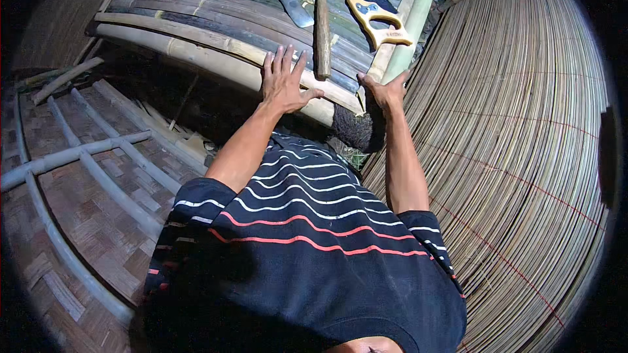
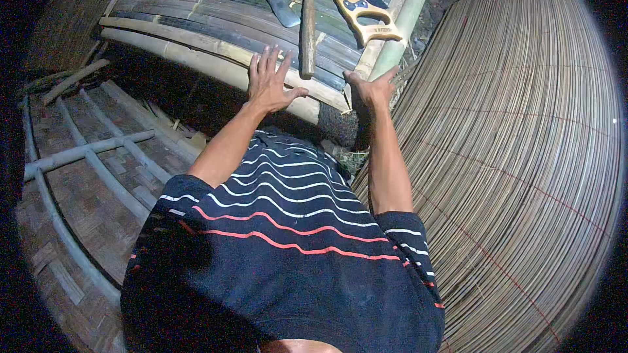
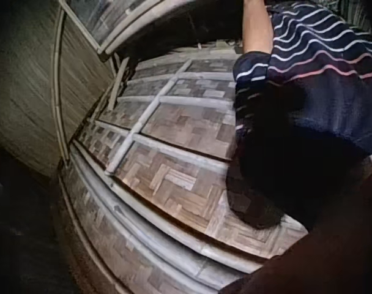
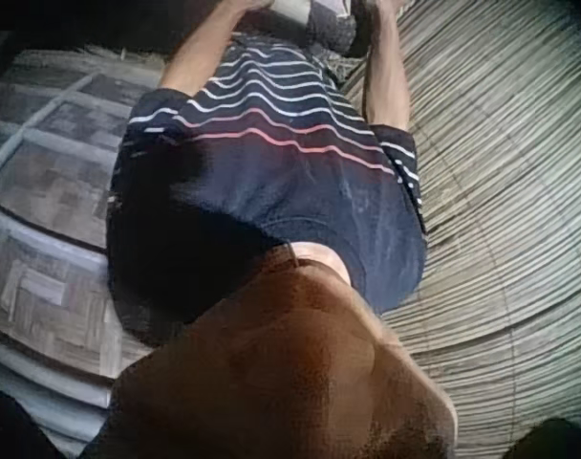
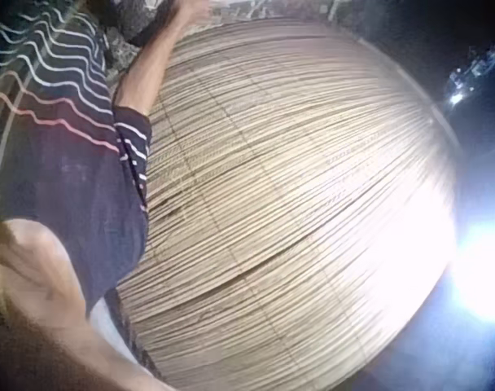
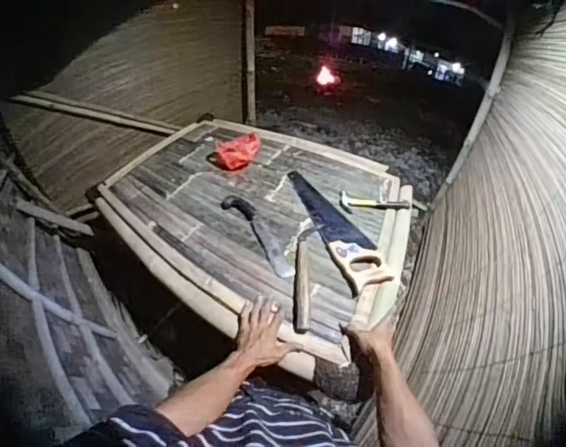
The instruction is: The recorder uses a hand saw to cut a bamboo pole while manufacturing furniture.
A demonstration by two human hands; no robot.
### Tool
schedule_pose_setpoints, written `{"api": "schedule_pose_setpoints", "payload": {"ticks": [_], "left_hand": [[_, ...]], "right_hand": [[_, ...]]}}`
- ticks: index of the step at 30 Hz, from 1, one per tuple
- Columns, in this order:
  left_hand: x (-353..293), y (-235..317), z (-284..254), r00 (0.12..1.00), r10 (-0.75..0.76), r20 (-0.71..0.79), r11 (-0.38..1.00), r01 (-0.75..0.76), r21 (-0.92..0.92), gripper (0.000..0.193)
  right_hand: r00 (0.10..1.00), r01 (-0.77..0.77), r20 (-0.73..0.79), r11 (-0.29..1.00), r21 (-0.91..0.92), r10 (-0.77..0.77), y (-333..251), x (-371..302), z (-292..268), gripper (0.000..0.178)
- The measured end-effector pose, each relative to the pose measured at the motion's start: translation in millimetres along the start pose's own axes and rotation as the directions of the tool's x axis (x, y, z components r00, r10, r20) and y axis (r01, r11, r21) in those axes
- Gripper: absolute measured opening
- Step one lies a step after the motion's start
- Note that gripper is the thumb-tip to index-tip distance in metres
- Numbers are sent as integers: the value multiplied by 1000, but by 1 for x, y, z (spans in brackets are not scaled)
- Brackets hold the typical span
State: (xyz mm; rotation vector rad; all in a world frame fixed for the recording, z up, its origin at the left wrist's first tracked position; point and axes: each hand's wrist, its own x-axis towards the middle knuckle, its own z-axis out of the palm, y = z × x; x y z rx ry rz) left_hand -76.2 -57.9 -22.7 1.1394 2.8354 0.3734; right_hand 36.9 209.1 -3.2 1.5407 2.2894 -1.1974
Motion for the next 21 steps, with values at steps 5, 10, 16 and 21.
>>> {"api": "schedule_pose_setpoints", "payload": {"ticks": [5,10,16,21], "left_hand": [[3,3,-5,1000,-14,-18,1000,14,-7,113],[0,-1,-9,1000,11,-6,1000,-11,-20,120],[4,1,-10,960,116,-255,973,-161,-162,94],[8,0,-5,923,167,-346,936,-258,-239,70]], "right_hand": [[999,-5,-43,1000,-4,5,-4,-9,1,154],[991,88,-101,996,24,-85,0,-11,0,148],[976,175,-130,985,1,-173,3,-7,1,147],[984,136,-114,991,-8,-136,13,3,3,148]]}}
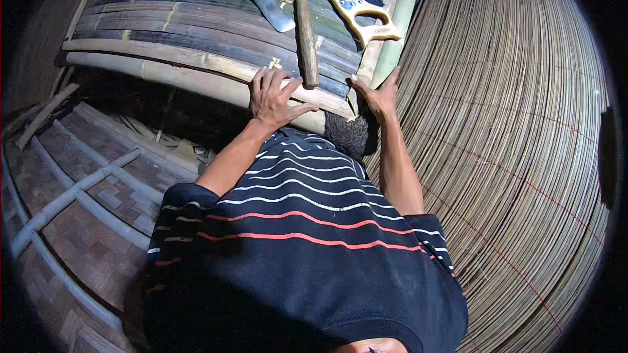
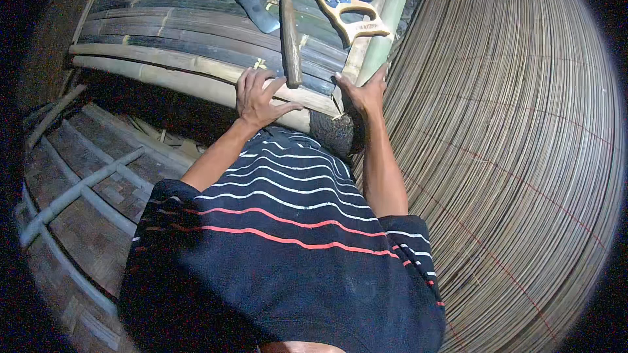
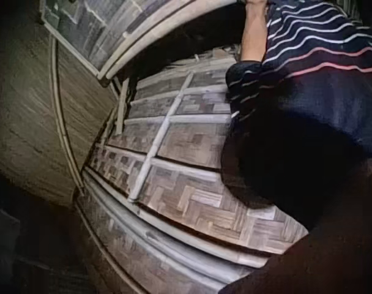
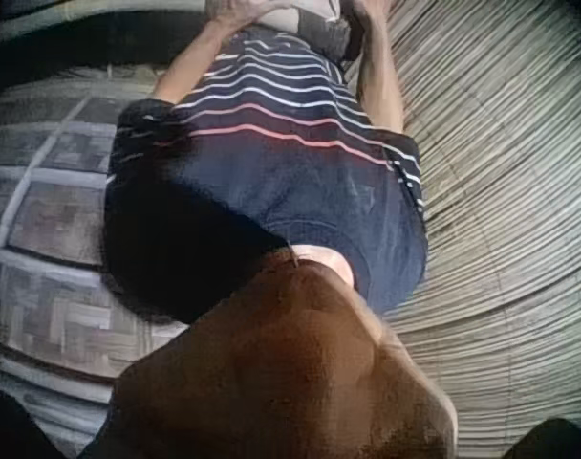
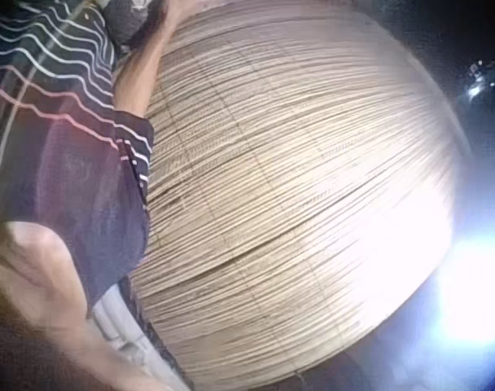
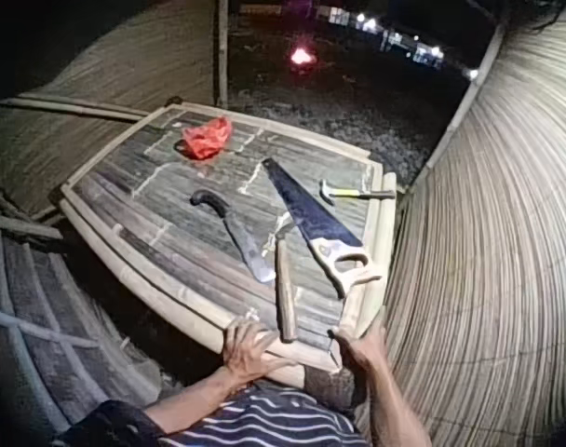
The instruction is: The recorder uses a hand saw to cut a bamboo pole while manufacturing furniture.
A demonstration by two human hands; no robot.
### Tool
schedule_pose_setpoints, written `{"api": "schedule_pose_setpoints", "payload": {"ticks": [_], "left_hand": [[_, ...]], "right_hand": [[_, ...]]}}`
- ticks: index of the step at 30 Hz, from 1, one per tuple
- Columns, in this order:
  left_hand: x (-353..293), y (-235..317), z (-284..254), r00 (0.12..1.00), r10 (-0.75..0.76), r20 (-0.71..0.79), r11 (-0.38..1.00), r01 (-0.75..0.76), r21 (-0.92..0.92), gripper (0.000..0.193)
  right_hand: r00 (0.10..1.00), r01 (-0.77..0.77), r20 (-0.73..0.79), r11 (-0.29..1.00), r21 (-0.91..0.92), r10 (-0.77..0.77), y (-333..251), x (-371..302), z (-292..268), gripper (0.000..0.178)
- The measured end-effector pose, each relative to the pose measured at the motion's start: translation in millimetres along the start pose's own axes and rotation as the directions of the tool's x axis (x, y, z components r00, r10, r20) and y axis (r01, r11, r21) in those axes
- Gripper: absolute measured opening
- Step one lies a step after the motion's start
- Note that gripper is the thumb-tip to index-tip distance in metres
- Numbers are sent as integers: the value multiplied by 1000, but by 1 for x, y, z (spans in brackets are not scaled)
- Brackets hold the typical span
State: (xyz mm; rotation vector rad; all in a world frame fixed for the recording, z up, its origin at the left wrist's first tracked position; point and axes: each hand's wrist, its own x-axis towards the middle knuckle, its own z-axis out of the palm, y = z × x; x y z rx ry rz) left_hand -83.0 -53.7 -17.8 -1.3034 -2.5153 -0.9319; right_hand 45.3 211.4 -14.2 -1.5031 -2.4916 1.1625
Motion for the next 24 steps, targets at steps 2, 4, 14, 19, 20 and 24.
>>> {"api": "schedule_pose_setpoints", "payload": {"ticks": [2,4,14,19,20,24], "left_hand": [[1,0,0,1000,3,14,1000,-3,22,68],[-1,-2,3,1000,1,25,999,-2,33,68],[3,0,2,1000,1,-22,998,0,66,68],[0,-3,8,999,-37,6,999,37,7,67],[0,-3,8,998,-54,15,999,54,-5,67],[-2,-6,4,999,-35,-14,998,35,49,67]], "right_hand": [[996,69,-50,998,-16,-69,0,1,3,143],[998,51,-43,998,-47,-53,-2,1,1,142],[999,52,0,994,99,-52,-24,-11,-9,135],[820,405,-235,819,-405,-522,-14,-30,-8,84],[692,531,-193,672,-517,-696,-17,-31,-12,64],[517,851,461,377,-365,-722,-40,-20,-35,39]]}}
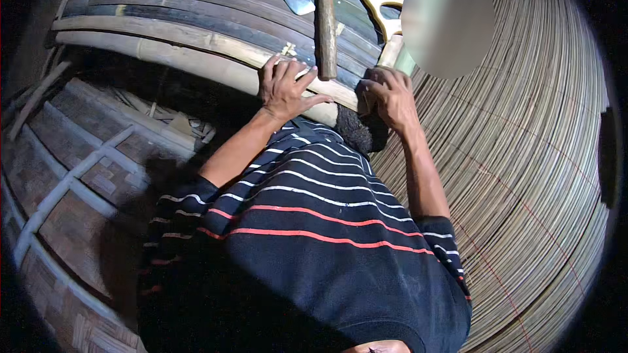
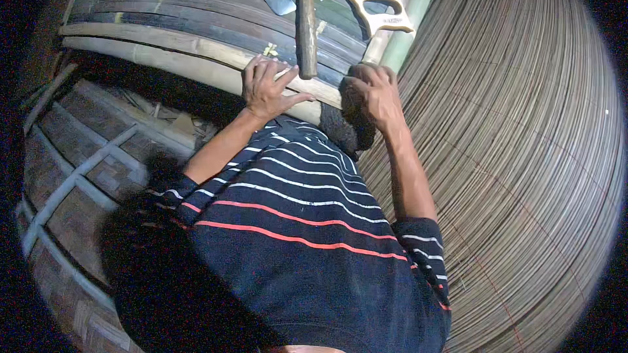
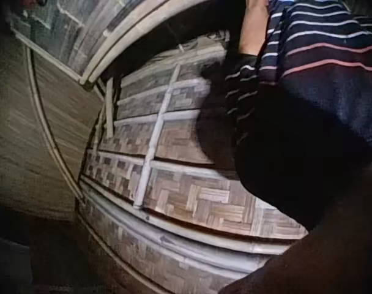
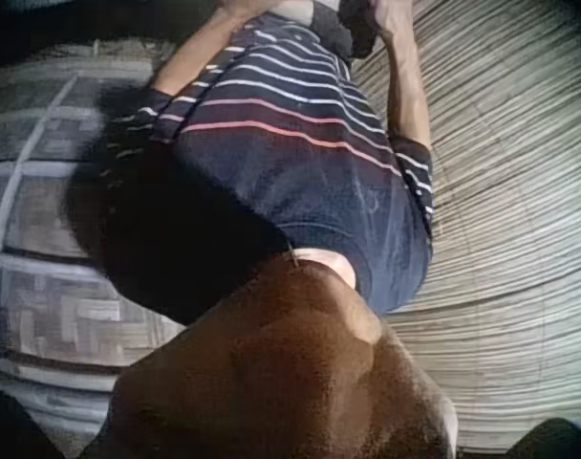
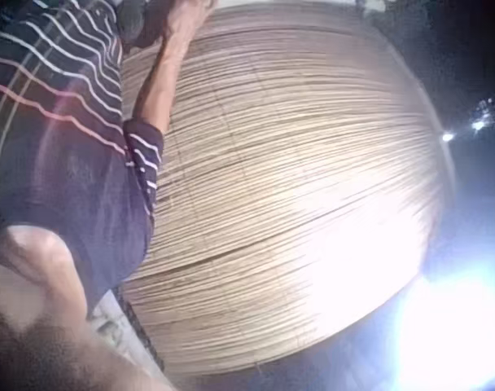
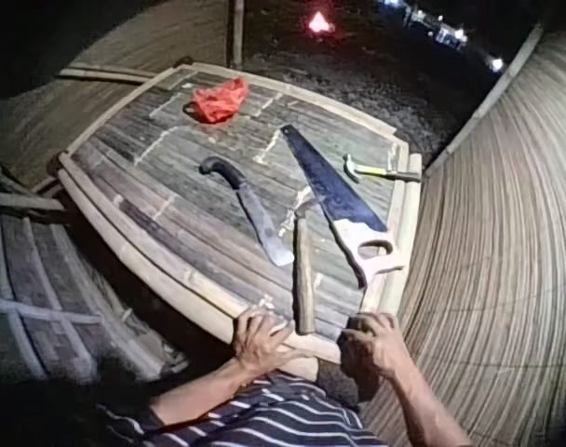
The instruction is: The recorder uses a hand saw to cut a bamboo pole while manufacturing furniture.
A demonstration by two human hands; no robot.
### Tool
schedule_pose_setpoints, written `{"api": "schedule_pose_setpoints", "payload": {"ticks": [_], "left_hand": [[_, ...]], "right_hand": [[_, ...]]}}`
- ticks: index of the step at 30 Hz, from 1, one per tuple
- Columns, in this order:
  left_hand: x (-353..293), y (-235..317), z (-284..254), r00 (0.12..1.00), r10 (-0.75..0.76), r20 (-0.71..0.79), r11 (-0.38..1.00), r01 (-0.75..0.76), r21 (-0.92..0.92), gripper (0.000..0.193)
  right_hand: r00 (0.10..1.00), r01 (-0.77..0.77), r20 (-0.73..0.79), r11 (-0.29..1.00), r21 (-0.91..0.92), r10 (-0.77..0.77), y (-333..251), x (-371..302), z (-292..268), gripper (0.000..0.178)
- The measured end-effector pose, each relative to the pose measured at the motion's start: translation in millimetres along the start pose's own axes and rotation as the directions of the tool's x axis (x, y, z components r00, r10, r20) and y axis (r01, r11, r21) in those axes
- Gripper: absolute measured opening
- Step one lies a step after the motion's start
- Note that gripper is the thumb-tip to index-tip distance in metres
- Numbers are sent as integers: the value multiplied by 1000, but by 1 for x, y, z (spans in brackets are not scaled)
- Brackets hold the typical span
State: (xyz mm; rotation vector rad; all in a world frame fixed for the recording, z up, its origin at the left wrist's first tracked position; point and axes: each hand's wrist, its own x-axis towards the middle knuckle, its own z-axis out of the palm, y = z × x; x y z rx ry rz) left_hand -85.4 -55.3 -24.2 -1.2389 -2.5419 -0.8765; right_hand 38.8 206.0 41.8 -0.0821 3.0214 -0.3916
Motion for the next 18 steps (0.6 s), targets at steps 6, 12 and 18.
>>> {"api": "schedule_pose_setpoints", "payload": {"ticks": [6,12,18], "left_hand": [[-3,-3,2,1000,11,-26,1000,-12,-28,68],[-7,-2,2,1000,-13,-24,999,12,-35,67],[-6,-3,4,998,26,-49,999,-26,-18,69]], "right_hand": [[951,211,237,977,-34,-197,26,14,-7,37],[834,450,378,892,-47,-401,41,41,-8,35],[775,477,500,876,-64,-386,41,54,-12,30]]}}
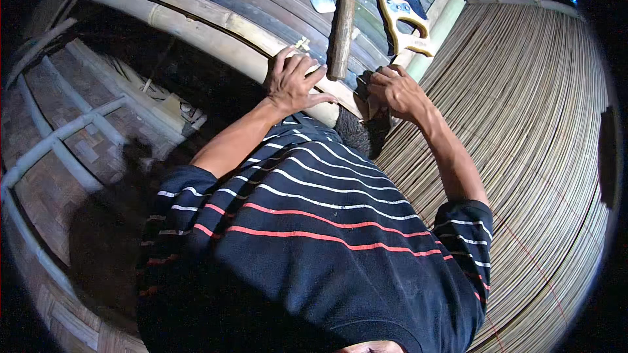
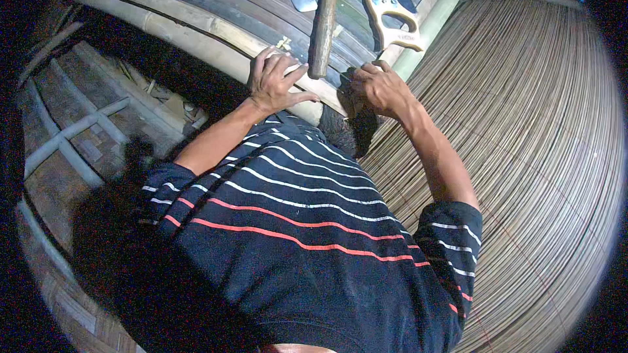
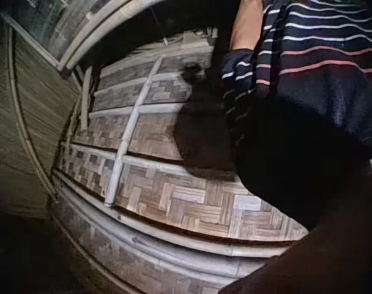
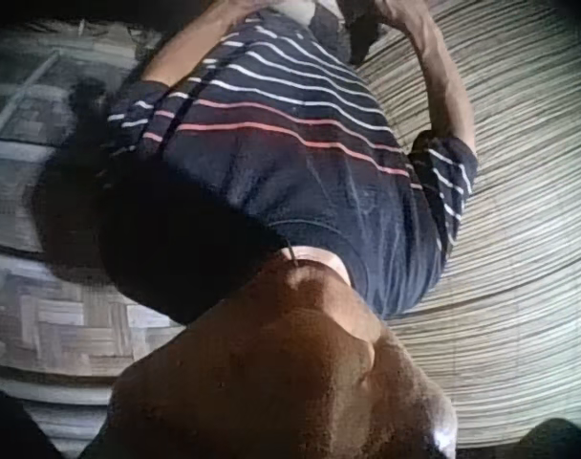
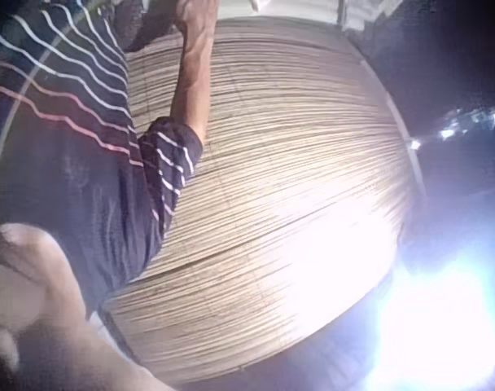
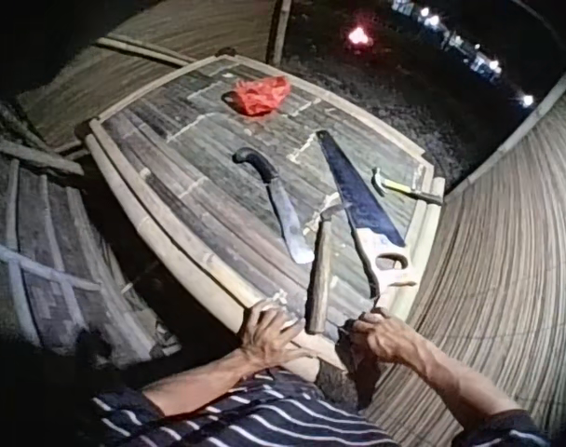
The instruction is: The recorder uses a hand saw to cut a bamboo pole while manufacturing furniture.
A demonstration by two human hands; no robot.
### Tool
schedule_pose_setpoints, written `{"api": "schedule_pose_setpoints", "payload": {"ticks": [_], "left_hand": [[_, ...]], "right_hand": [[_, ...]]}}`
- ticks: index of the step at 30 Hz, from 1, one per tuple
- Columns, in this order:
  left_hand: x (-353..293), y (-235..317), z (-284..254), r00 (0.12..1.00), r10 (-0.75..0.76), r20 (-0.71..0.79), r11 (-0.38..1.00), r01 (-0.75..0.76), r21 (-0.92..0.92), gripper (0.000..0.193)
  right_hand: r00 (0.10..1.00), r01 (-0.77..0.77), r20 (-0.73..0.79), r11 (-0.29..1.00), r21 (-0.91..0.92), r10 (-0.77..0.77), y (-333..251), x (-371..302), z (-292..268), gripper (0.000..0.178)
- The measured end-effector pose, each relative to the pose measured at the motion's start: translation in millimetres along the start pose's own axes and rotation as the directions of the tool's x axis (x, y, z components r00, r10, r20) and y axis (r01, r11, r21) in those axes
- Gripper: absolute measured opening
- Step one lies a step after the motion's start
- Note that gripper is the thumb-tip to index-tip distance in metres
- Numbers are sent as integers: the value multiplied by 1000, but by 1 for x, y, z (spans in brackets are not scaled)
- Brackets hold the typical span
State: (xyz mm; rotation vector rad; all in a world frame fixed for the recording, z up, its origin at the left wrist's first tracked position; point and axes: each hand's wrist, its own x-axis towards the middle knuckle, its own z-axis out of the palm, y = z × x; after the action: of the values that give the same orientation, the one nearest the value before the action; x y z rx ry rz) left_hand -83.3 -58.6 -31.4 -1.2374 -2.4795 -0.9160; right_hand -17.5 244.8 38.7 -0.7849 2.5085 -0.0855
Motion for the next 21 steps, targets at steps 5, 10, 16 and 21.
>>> {"api": "schedule_pose_setpoints", "payload": {"ticks": [5,10,16,21], "left_hand": [[-2,0,1,1000,-4,3,1000,4,-4,70],[-2,0,-2,1000,-7,10,1000,7,3,69],[4,1,-1,999,-53,5,998,53,-37,67],[4,4,0,995,-97,32,993,98,-60,67]], "right_hand": [[997,55,-44,998,-12,-55,1,3,-3,28],[993,39,104,993,112,-51,8,15,-13,34],[985,8,165,975,221,-45,12,21,-20,24],[994,0,105,960,281,-31,15,20,-13,23]]}}
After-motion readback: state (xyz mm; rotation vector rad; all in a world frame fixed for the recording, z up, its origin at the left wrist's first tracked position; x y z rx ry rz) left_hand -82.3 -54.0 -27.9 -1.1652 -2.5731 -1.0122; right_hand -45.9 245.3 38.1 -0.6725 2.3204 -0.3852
